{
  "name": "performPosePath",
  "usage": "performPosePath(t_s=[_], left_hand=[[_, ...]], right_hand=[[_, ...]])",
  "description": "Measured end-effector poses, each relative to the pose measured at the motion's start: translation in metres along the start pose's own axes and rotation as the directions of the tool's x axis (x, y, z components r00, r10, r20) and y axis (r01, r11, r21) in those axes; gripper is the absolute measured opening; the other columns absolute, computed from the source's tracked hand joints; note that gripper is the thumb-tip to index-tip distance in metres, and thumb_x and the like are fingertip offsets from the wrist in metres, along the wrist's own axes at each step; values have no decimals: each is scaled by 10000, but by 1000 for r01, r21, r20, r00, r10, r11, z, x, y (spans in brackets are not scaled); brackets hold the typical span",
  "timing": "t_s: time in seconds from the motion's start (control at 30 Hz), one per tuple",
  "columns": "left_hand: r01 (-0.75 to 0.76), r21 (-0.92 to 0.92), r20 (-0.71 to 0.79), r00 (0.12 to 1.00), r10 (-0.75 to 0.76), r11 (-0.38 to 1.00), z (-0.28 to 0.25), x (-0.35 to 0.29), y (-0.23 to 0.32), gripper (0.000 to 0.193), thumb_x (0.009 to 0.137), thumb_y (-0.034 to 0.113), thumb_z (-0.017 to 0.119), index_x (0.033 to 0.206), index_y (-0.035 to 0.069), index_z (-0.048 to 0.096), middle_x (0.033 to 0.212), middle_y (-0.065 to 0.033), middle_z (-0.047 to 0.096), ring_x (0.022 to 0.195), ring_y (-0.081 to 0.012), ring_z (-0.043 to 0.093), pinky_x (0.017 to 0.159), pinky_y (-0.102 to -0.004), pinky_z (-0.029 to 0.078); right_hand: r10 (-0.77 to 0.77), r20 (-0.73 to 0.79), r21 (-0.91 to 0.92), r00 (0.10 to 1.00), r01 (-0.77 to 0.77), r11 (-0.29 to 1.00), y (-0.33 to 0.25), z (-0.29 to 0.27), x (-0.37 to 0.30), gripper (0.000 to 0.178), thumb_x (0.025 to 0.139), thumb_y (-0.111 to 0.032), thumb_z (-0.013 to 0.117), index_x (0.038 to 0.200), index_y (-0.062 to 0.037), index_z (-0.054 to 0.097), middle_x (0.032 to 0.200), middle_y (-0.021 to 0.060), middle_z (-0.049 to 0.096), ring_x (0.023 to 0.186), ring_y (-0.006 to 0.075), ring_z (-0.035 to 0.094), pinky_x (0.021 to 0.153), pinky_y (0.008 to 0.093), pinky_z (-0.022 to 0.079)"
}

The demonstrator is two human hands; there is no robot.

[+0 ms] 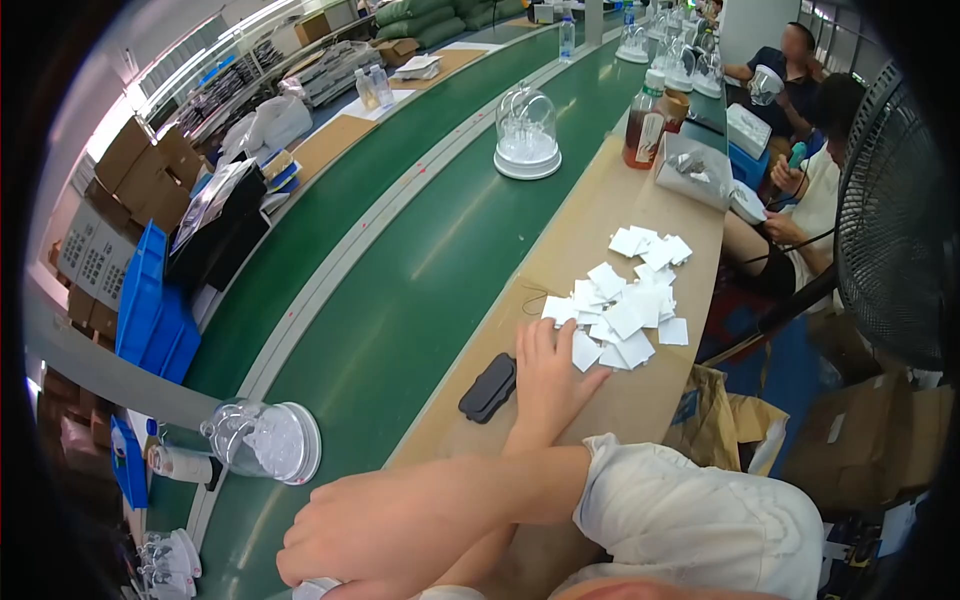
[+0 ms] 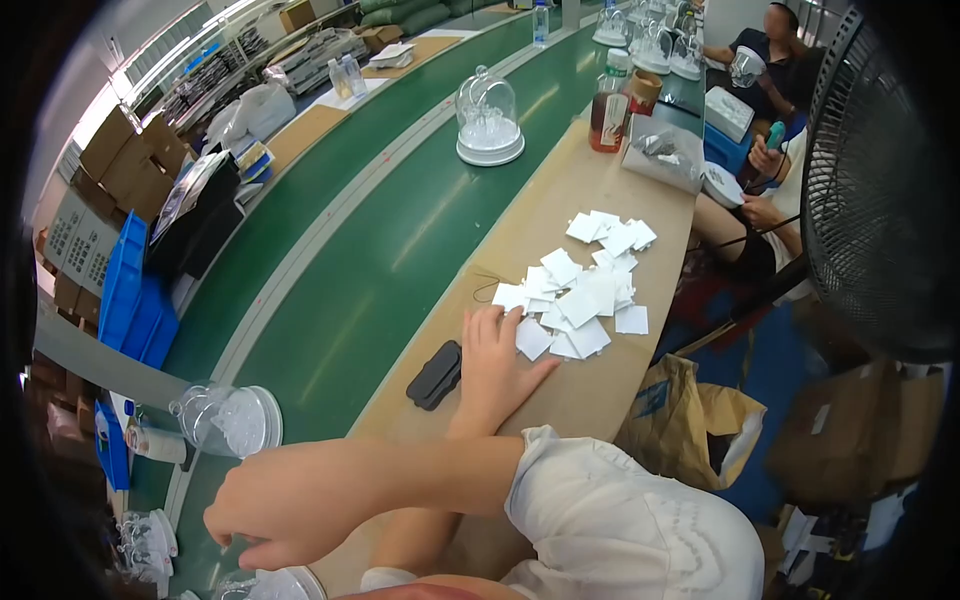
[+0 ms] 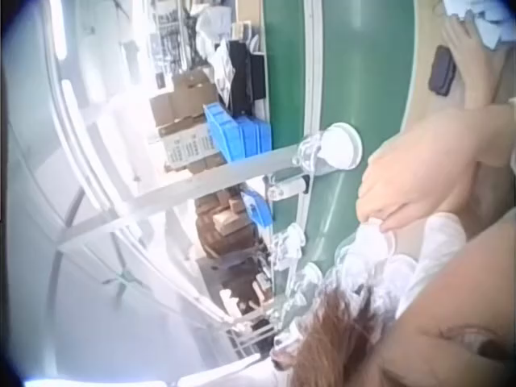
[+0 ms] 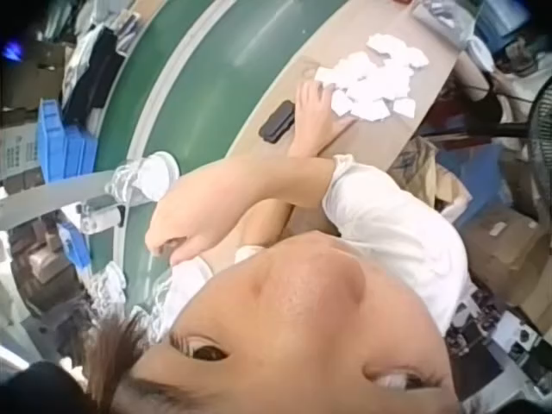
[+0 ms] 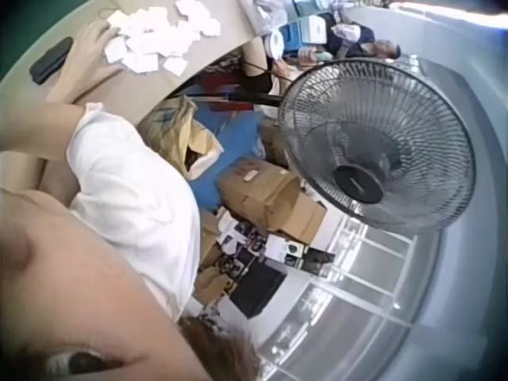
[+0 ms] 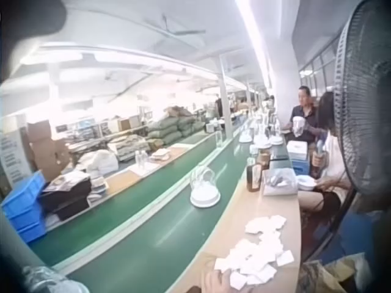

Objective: Assembling components of a light fixture, including the base, battery covers, and labels, on a factory assembly line.

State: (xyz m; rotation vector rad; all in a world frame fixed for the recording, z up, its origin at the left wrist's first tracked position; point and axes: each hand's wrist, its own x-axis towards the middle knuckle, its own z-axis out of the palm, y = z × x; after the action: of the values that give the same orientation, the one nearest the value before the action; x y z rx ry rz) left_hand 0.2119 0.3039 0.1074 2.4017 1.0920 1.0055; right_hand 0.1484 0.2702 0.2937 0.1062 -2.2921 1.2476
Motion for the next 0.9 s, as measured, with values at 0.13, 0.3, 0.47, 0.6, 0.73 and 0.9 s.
performPosePath(t_s=[0.13,0.3,0.47,0.6,0.73,0.9], left_hand=[[8,50,-28,1000,-7,999,16,-6,-11,562,675,235,822,1147,53,579,1195,-128,522,1244,-350,422,1114,-536,269],[-5,76,-25,1000,6,997,19,-6,-6,426,748,209,763,1107,32,617,1214,-150,541,1272,-357,414,1136,-539,224],[-9,100,-8,1000,10,995,15,-13,-11,430,758,211,753,1120,27,612,1216,-153,543,1280,-369,404,1132,-555,218],[-22,24,-43,999,23,999,26,-6,-2,434,755,200,752,1133,57,593,1196,-125,542,1270,-364,409,1117,-573,222],[-59,43,-45,997,61,997,24,-8,-6,406,753,190,752,1112,66,608,1166,-110,545,1234,-348,430,1112,-574,232],[-59,20,12,998,58,998,19,-10,-9,341,750,178,747,1063,85,647,1121,-122,554,1179,-332,450,1112,-574,239]], right_hand=[[-32,-27,-8,999,31,999,5,-6,-5,287,880,-234,587,1033,6,616,873,153,662,862,341,627,740,436,497],[-49,-53,-25,997,48,999,12,-4,-6,281,875,-218,586,1021,19,615,835,149,659,827,335,626,725,423,495],[-89,-37,13,995,90,996,5,2,3,275,875,-218,587,1000,25,615,829,151,661,818,338,624,721,417,495],[-61,-42,-7,997,61,998,10,-3,-6,273,876,-220,588,989,26,618,825,150,663,811,337,627,720,414,497],[-55,-51,8,997,56,998,10,0,-3,276,870,-224,594,984,25,622,813,143,668,793,332,634,703,413,501],[-39,-52,29,998,40,999,7,0,1,277,864,-222,591,988,22,629,812,142,673,785,323,643,682,407,507]])
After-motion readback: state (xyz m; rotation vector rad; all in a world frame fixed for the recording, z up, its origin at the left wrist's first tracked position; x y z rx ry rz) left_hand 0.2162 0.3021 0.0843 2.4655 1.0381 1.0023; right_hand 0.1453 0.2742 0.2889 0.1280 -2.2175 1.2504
